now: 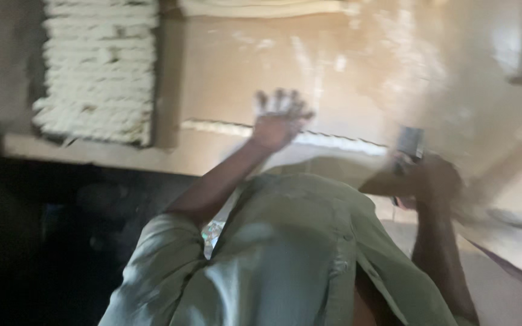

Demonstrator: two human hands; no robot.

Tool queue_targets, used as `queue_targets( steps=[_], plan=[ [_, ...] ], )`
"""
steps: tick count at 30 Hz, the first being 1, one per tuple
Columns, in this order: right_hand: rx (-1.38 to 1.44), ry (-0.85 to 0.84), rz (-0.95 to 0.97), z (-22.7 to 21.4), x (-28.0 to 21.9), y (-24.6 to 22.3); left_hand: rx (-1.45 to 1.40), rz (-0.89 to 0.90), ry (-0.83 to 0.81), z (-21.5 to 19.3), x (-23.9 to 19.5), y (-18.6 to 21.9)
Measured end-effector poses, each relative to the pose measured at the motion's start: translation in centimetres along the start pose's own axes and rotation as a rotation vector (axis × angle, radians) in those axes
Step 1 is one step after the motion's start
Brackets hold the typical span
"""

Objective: The person rolls dough ropes on a floured table and uses a bench scraper to cut them into small pieces. The cut pieces are placed into a metal tray. Another person is visible in the background handling dough.

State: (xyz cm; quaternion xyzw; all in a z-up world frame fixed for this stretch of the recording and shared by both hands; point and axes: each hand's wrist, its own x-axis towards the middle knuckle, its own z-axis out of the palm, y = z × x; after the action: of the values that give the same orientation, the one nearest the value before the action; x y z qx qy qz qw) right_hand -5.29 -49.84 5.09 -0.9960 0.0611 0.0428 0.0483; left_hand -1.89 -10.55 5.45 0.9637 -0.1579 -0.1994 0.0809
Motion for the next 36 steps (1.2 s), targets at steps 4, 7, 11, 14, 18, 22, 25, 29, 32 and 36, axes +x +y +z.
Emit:
queue_targets(
  steps=[4, 7, 11, 14, 18, 22, 25, 29, 32, 36],
  plan=[
    [-0.076, 0.152, -0.134, -2.5, -1.1, -5.7, -0.075, -0.442, 0.119, -0.5, -8.0, -7.9],
    [-0.017, 0.282, -0.417, -2.3, -3.6, -14.8, -0.099, -0.489, 0.080, -0.4, -12.3, -10.3],
    [0.088, 0.321, -0.745, -0.1, -5.7, -24.2, -0.063, -0.244, 0.219, 1.1, -13.6, -10.5],
    [0.194, 0.093, -0.787, 3.0, -6.2, -28.5, -0.107, -0.242, 0.070, 1.9, -12.6, -11.6],
    [0.133, -0.065, -0.680, 7.2, -4.7, -30.3, -0.157, -0.121, 0.052, 2.0, -11.0, -15.1],
    [-0.133, -0.081, -0.619, 7.3, -3.7, -35.5, -0.165, -0.002, 0.212, -1.3, -10.9, -20.5],
    [0.240, -0.072, -0.536, 3.9, -5.2, -42.1, -0.121, 0.032, 0.165, -4.3, -14.1, -25.8],
    [-0.038, 0.220, -0.884, -0.4, -8.3, -54.2, -0.268, 0.199, 0.362, -7.1, -22.7, -36.1],
    [0.274, -0.071, -0.747, -0.4, -9.6, -63.8, -0.279, -0.075, 0.165, -7.7, -27.3, -44.1],
    [0.159, -0.003, -1.154, 1.2, -10.1, -68.7, -0.058, -0.273, 0.411, -4.1, -30.9, -49.2]
  ],
)
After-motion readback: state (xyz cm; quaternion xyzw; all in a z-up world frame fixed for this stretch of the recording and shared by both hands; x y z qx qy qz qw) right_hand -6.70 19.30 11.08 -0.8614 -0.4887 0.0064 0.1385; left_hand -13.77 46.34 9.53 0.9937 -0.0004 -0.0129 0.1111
